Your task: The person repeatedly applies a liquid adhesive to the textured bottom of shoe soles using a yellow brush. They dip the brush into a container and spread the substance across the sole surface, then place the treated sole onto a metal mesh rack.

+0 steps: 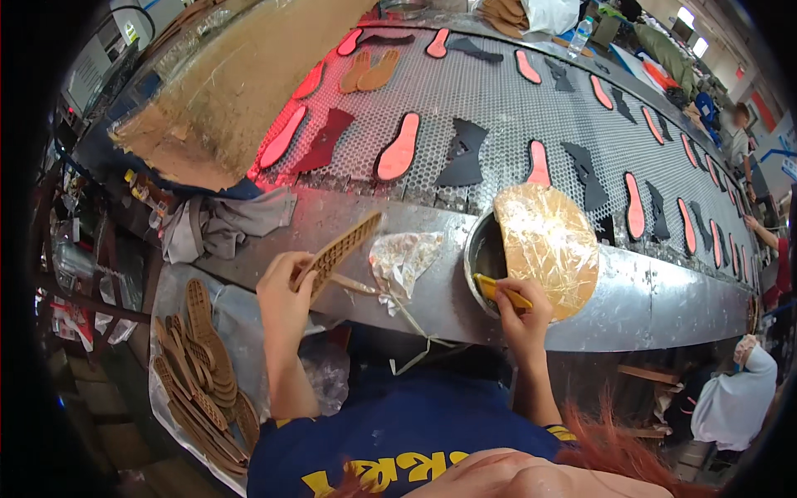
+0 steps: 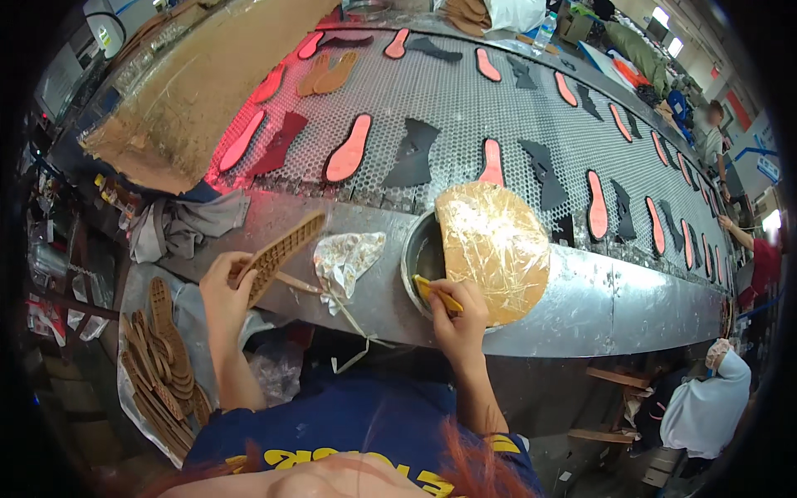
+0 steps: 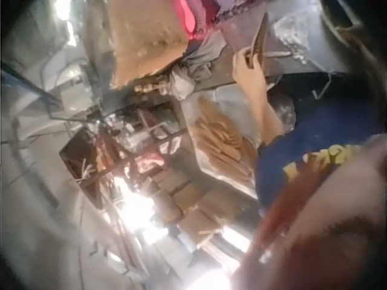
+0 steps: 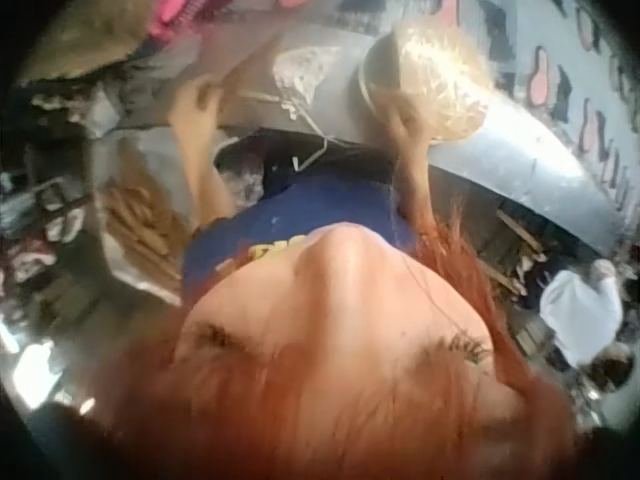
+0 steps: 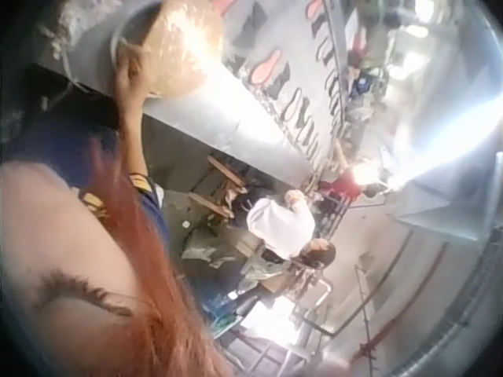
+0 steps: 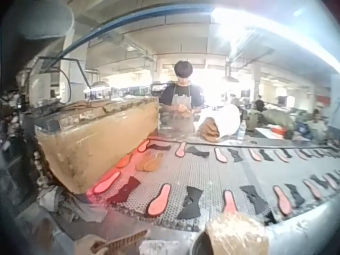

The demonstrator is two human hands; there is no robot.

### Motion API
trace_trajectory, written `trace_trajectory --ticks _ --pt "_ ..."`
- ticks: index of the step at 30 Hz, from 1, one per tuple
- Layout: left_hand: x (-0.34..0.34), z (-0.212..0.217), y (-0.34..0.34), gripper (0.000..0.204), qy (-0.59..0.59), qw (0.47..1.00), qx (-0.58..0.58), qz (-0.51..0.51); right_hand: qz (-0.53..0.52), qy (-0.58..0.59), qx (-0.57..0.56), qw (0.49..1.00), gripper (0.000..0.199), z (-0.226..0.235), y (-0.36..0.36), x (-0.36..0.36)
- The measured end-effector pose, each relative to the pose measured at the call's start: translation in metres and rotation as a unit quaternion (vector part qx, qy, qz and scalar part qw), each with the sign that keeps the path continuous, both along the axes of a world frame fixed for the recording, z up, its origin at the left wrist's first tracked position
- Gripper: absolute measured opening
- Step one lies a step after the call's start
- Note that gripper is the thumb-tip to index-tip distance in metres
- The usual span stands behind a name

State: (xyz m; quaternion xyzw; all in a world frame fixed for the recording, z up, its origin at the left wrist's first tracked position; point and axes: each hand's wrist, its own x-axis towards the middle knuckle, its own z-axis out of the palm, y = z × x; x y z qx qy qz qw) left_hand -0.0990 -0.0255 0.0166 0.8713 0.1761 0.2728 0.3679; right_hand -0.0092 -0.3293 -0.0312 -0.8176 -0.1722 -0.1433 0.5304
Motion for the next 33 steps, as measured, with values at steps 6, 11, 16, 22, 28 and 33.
trace_trajectory --ticks 6,11,16,22,28,33 --pt "-0.019 -0.022 -0.014 0.066 0.118 0.987 -0.111 -0.023 -0.002 -0.018 0.002 1.000 0.014 -0.002 -0.005 -0.001" --pt "-0.059 -0.103 -0.021 0.052 0.004 0.995 -0.024 0.098 0.001 -0.027 -0.011 1.000 0.014 0.000 -0.004 -0.001" --pt "-0.063 -0.066 -0.017 0.033 -0.113 0.963 -0.183 0.164 0.009 -0.054 -0.014 0.998 0.015 0.000 -0.007 0.001" --pt "-0.020 -0.034 -0.009 0.022 -0.333 0.930 -0.137 0.080 0.015 -0.067 -0.033 0.997 0.014 -0.003 -0.011 -0.002" --pt "0.028 -0.091 0.002 0.029 -0.059 0.987 -0.148 -0.038 0.028 -0.043 0.006 0.999 0.014 -0.003 -0.014 -0.003" --pt "0.055 -0.097 -0.019 0.029 -0.110 0.974 -0.190 -0.059 0.080 -0.055 0.000 0.995 0.015 0.006 -0.016 -0.001"
